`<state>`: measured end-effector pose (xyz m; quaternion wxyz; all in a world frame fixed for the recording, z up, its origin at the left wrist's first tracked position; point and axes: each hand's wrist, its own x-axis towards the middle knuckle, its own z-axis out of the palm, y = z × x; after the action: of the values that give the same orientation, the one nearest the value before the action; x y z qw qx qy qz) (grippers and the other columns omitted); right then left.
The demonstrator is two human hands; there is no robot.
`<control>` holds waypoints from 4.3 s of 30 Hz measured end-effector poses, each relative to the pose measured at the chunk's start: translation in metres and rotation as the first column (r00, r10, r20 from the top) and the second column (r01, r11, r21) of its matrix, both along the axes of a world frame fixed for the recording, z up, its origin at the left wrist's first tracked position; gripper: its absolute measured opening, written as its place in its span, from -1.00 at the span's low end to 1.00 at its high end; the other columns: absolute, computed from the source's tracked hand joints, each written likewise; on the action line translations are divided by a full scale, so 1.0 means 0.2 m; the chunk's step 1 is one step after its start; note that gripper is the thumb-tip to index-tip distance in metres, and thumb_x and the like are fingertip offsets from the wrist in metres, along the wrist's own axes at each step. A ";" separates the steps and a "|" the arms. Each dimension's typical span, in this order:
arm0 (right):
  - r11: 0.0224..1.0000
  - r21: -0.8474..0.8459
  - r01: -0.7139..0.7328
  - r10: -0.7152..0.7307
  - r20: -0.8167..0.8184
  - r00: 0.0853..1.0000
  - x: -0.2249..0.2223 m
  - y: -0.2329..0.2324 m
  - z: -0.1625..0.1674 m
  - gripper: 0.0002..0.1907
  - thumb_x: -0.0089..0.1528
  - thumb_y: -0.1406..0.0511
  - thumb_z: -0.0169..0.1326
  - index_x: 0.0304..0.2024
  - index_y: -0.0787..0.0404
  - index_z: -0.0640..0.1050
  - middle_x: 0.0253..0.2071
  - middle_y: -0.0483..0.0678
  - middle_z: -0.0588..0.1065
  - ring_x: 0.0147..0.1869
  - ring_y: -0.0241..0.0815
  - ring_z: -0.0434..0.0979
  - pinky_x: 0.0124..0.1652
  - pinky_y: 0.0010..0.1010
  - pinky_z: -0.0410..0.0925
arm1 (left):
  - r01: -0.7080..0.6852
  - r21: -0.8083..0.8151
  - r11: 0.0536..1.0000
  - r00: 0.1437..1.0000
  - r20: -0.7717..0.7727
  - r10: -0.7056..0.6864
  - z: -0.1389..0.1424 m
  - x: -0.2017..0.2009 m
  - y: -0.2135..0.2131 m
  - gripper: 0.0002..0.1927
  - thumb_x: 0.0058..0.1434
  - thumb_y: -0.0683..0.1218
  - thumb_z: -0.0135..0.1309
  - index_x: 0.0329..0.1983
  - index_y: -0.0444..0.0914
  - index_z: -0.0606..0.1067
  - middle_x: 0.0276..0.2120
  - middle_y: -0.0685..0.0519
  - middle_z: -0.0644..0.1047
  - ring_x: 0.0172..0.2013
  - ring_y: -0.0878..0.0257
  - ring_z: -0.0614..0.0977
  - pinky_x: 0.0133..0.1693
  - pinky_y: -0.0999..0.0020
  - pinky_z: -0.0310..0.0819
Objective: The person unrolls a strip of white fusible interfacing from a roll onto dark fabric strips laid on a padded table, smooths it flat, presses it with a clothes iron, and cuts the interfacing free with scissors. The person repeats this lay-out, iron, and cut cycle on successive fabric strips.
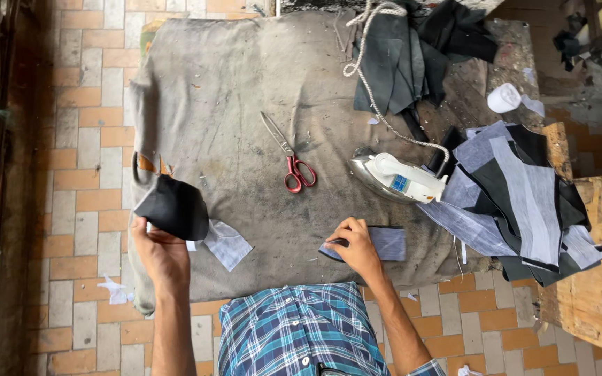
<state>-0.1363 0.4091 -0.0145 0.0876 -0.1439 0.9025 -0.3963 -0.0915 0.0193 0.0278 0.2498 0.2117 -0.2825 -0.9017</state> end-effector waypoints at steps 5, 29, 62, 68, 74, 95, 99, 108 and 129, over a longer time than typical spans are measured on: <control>0.959 -0.211 -0.192 0.180 -0.075 0.981 -0.11 -0.07 0.41 -0.76 -0.07 0.20 0.50 -0.43 0.08 0.70 -0.36 -0.23 0.53 -0.21 -0.29 0.54 -0.09 -0.38 0.34 | 0.060 0.147 0.987 0.994 0.079 -0.072 0.05 -0.15 0.14 -0.71 0.50 -0.02 -0.17 0.07 -0.29 0.44 0.06 -0.01 0.60 -0.04 0.31 0.67 0.10 0.37 0.56; 0.856 -0.516 -0.031 -0.034 -0.115 0.993 -0.12 -0.39 0.60 -0.77 0.06 0.35 0.45 -0.35 0.23 0.61 -0.23 -0.03 0.62 -0.09 -0.21 0.63 -0.08 -0.41 0.45 | 0.616 -0.491 0.615 0.760 0.168 -0.628 -0.05 -0.06 0.67 -0.64 0.24 -0.06 0.09 0.03 -0.23 0.29 -0.07 0.06 0.47 -0.08 0.35 0.47 -0.06 0.46 0.38; 0.710 -0.440 0.550 -0.377 0.422 0.824 0.06 1.47 0.20 -0.74 0.15 0.44 0.25 -0.09 0.29 0.69 -0.11 -0.04 0.69 -0.04 -0.32 0.66 0.02 -0.53 0.48 | 0.723 -0.380 0.577 0.691 0.402 -0.601 -0.15 -0.25 1.14 -0.57 0.14 -0.33 0.22 0.10 -0.41 0.45 -0.03 -0.18 0.65 -0.07 0.19 0.71 -0.01 0.36 0.60; 0.358 -0.509 0.783 -0.613 0.504 0.608 0.04 1.98 0.22 -0.71 0.28 0.47 0.11 0.06 0.29 0.62 0.01 0.03 0.61 -0.02 -0.22 0.62 -0.04 -0.45 0.47 | 0.780 -0.498 0.378 0.625 0.587 -0.515 -0.33 -0.15 0.88 -0.63 0.18 -0.29 0.20 0.07 -0.38 0.48 0.06 -0.14 0.63 0.05 0.12 0.67 0.08 0.29 0.57; 0.475 -0.292 0.830 -0.749 0.361 0.555 -0.04 2.39 0.18 -0.73 0.33 0.42 0.13 0.09 0.30 0.63 0.01 0.10 0.59 -0.06 -0.16 0.58 -0.09 -0.34 0.44 | 0.628 -0.703 -0.334 0.744 0.668 -0.008 -0.51 0.10 0.70 -0.39 -0.01 -0.08 0.31 0.15 -0.19 0.45 0.19 -0.16 0.49 0.16 -0.19 0.53 0.15 0.04 0.45; 0.787 0.397 0.473 -0.505 -0.029 0.863 -1.78 0.27 -0.21 -0.36 0.15 0.00 0.38 0.02 0.34 0.52 -0.15 0.19 0.60 -0.06 0.18 0.62 -0.09 -0.02 0.43 | 0.883 -0.212 -0.418 0.212 0.976 -0.046 -0.75 0.05 0.71 0.00 0.03 0.16 0.35 0.47 0.01 0.07 0.05 -0.47 0.45 -0.07 -0.40 0.55 0.06 -0.09 0.49; 0.693 0.519 0.500 -0.581 -0.009 0.814 -1.86 0.17 -0.21 -0.34 0.14 0.01 0.36 0.10 0.27 0.46 -0.03 0.23 0.58 0.09 0.28 0.57 0.06 0.06 0.37 | 0.903 -0.260 -0.341 0.306 0.948 0.086 -0.59 -0.05 0.73 -0.16 -0.01 0.16 0.27 0.38 0.10 0.25 -0.25 -0.22 0.65 -0.32 -0.15 0.71 -0.20 -0.02 0.61; 0.889 0.095 0.448 -0.420 -0.219 0.881 -1.42 0.46 0.31 -0.68 0.30 0.23 0.23 0.03 0.22 0.52 -0.18 0.15 0.52 -0.10 0.04 0.51 -0.07 -0.16 0.35 | 0.895 -0.232 -0.382 0.290 0.951 0.103 -0.38 -0.28 0.67 -0.46 0.13 0.33 0.18 0.05 -0.04 0.49 -0.42 -0.14 0.65 -0.28 -0.14 0.71 -0.21 0.05 0.59; 0.827 -0.525 0.204 -0.186 0.088 0.979 -1.01 0.40 0.11 -0.82 0.25 0.50 0.01 -0.10 0.29 0.50 -0.28 -0.06 0.57 -0.29 -0.30 0.54 -0.32 -0.46 0.43 | 0.673 -0.641 0.368 0.734 0.639 -0.230 -0.89 0.29 0.50 -0.30 -0.07 -0.23 0.37 0.16 -0.07 0.39 -0.12 -0.21 0.52 -0.47 0.15 0.72 -0.44 0.26 0.65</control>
<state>-0.3373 0.4883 0.0073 0.0183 -0.0631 0.7662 -0.6393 -0.0338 0.1187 -0.1505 -0.0196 0.1727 -0.7792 -0.6022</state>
